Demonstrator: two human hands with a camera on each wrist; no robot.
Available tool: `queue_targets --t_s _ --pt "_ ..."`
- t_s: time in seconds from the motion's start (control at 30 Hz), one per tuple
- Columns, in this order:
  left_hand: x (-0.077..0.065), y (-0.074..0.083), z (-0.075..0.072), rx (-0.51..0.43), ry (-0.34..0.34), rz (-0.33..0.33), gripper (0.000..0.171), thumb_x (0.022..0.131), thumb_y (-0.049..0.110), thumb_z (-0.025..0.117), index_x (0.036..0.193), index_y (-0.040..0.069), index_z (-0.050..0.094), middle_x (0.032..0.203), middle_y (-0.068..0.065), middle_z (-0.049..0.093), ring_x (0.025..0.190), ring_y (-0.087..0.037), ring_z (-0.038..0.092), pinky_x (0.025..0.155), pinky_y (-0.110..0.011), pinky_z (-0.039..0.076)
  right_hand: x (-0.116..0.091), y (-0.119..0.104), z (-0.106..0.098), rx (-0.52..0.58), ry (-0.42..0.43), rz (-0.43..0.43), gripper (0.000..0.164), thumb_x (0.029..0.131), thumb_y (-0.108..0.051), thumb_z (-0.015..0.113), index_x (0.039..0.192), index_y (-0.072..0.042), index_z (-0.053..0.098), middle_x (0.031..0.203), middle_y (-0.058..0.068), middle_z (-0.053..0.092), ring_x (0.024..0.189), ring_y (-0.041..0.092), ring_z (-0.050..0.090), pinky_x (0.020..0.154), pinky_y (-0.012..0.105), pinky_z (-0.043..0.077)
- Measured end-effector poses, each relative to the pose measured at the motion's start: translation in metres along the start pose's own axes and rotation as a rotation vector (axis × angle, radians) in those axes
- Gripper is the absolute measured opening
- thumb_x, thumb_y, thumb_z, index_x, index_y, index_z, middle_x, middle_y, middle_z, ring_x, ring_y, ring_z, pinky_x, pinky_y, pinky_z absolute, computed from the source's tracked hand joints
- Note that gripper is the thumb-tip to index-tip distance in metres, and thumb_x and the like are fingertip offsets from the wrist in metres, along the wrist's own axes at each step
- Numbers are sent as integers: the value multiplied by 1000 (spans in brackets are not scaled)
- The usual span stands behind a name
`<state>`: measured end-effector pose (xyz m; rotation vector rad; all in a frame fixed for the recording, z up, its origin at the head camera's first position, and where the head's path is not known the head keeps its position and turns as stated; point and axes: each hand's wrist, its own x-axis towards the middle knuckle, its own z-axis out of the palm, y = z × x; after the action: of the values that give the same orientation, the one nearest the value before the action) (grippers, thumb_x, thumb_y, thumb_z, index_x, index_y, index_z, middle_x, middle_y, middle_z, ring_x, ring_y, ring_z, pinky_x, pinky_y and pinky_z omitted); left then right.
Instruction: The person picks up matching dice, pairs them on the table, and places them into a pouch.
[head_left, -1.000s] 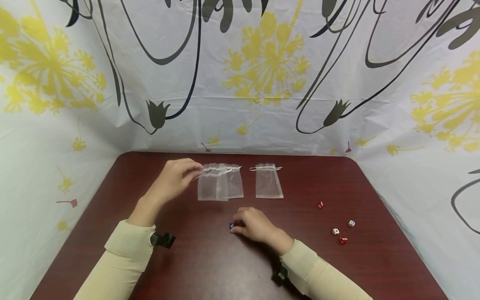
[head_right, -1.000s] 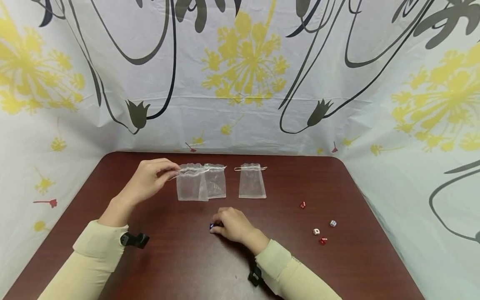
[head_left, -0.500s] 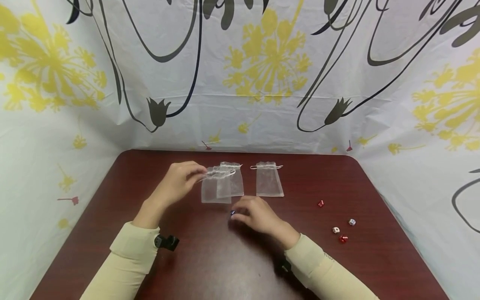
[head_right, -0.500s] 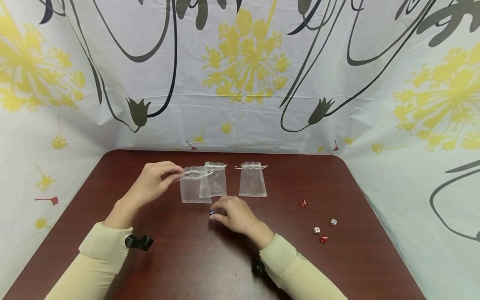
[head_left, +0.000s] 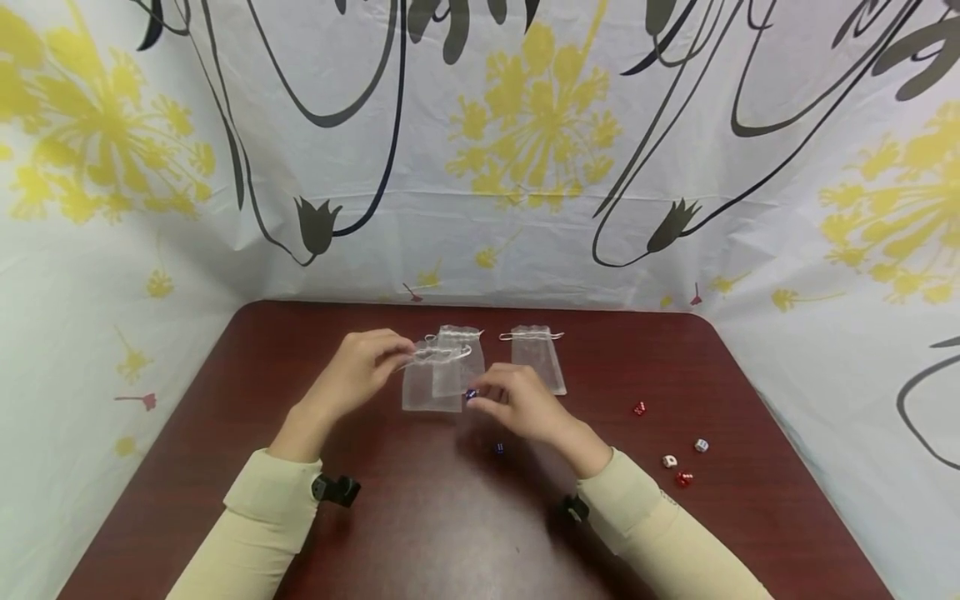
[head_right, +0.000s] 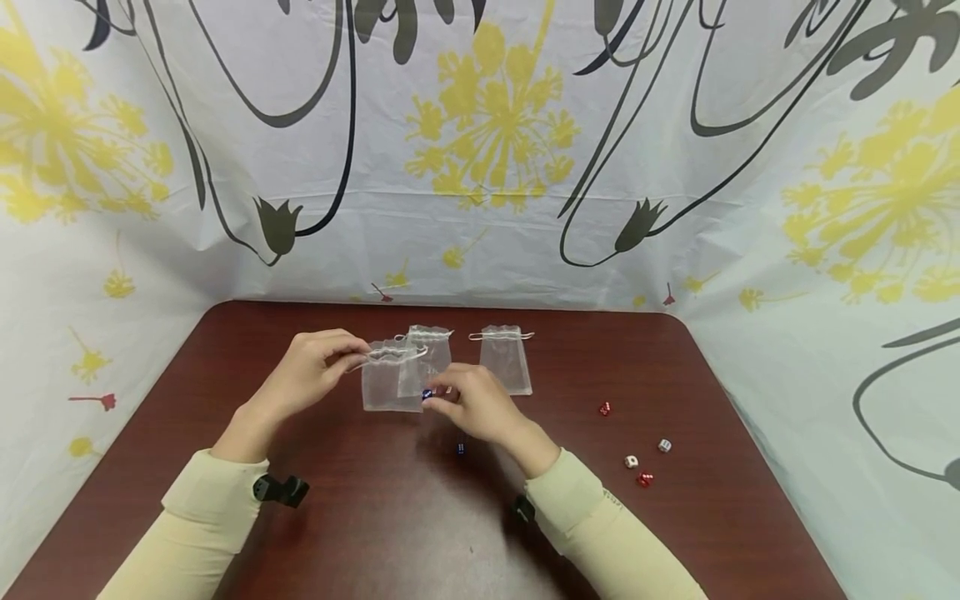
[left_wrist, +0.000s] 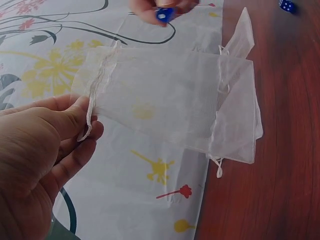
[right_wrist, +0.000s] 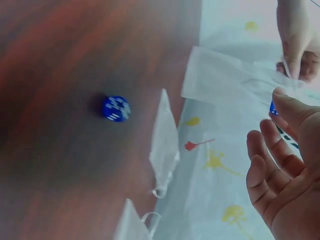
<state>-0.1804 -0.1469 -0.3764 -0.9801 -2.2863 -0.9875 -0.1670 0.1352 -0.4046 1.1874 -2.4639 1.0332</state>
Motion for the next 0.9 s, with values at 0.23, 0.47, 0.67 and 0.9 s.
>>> queue_targets --t_s 0.23,0.47,0.67,0.9 --pt "-1 0 3 -7 -5 12 12 84 -6 78 93 1 77 88 -7 74 79 -18 68 70 -34 58 15 -5 -17 -22 55 -16 16 84 -9 83 98 -3 77 78 -1 66 66 8 62 58 28 56" --pt "1 2 3 -10 -10 12 12 85 -5 77 94 2 77 88 -8 74 78 -17 67 69 -34 58 27 -9 -27 -42 62 5 16 87 -12 82 100 -4 76 75 -5 67 61 3 60 56 26 54" --pt "4 2 6 -19 -1 32 12 85 -6 77 94 1 77 89 -8 74 80 -18 68 71 -34 58 38 -13 -32 -36 71 32 16 88 -14 80 101 -6 76 74 -4 70 58 0 61 55 23 52" --pt "10 6 12 -26 -2 64 13 84 -7 78 94 2 77 90 -6 74 81 -17 68 71 -32 58 49 -18 -31 -40 71 26 19 91 -16 79 105 -5 76 70 -3 71 56 3 63 52 23 50"
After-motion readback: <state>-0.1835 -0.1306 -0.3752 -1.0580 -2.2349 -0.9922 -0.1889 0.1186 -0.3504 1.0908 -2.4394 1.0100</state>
